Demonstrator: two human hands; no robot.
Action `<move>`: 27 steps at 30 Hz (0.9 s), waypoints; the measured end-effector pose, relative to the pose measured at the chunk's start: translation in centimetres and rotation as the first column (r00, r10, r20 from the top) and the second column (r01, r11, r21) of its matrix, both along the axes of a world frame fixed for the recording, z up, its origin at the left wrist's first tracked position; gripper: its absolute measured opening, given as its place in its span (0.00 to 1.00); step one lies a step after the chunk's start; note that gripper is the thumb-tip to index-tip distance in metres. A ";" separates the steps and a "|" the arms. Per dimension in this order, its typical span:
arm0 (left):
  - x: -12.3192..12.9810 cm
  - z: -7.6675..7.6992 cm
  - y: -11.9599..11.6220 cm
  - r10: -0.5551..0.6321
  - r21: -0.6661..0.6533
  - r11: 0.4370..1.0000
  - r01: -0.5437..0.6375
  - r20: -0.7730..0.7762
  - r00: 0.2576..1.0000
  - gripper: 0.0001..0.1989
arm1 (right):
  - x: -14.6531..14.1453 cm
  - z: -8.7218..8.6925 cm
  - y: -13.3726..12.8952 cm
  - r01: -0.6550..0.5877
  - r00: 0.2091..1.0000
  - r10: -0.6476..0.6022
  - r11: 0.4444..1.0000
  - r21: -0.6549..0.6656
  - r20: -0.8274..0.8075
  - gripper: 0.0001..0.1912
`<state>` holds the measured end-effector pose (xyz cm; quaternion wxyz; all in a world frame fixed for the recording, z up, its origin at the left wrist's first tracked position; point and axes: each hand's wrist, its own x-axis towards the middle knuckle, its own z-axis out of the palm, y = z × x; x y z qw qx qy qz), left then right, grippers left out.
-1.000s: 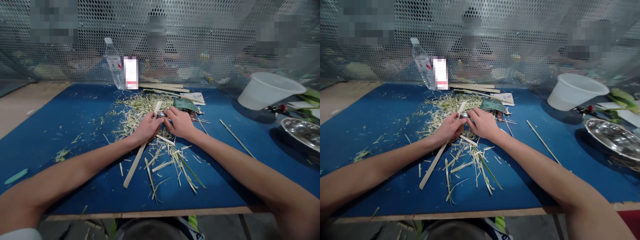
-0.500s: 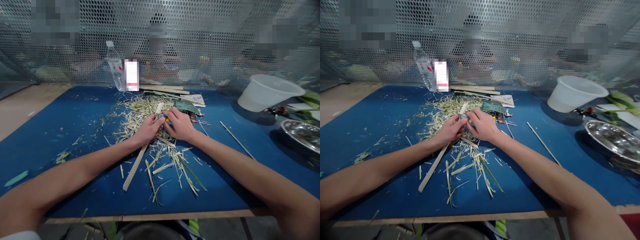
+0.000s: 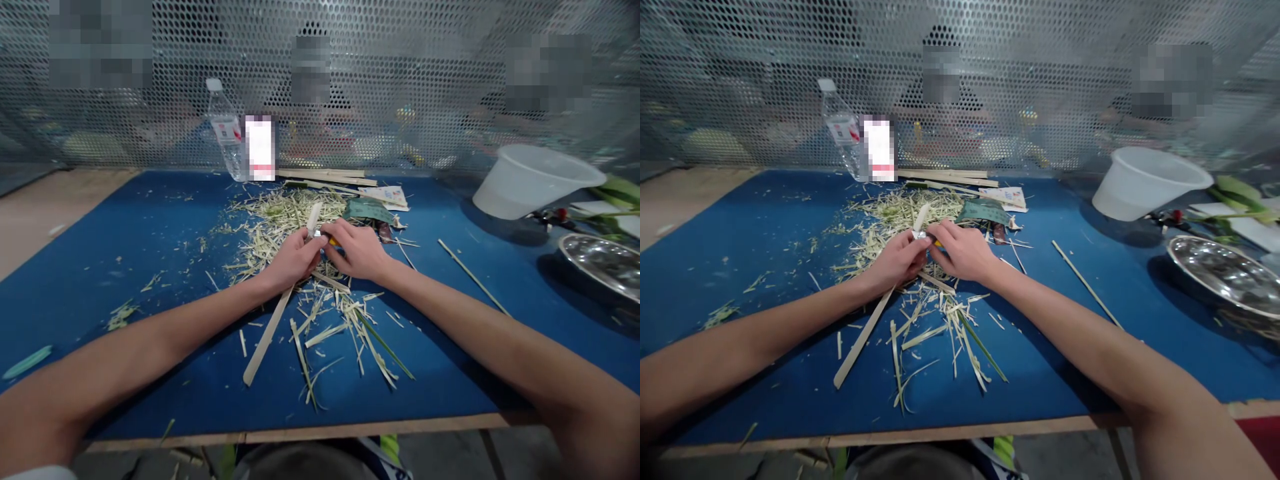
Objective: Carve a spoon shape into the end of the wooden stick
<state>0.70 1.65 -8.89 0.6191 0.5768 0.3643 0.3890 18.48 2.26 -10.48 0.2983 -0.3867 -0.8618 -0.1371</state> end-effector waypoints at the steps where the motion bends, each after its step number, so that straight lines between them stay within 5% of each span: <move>1: 0.0 0.0 0.0 0.002 0.003 1.000 -0.002 0.000 1.000 0.11 | 0.0 0.0 0.0 0.006 1.000 -0.006 1.000 0.005 0.003 0.15; 14: 0.1 0.3 -0.2 0.002 0.006 1.000 -0.002 0.008 1.000 0.10 | 0.0 0.2 -0.1 0.077 0.997 -0.078 0.996 0.047 0.003 0.17; 27: 0.2 0.1 0.0 -0.009 0.014 1.000 0.009 0.007 1.000 0.09 | 0.0 0.3 -0.1 0.082 0.996 -0.081 0.995 -0.064 0.024 0.20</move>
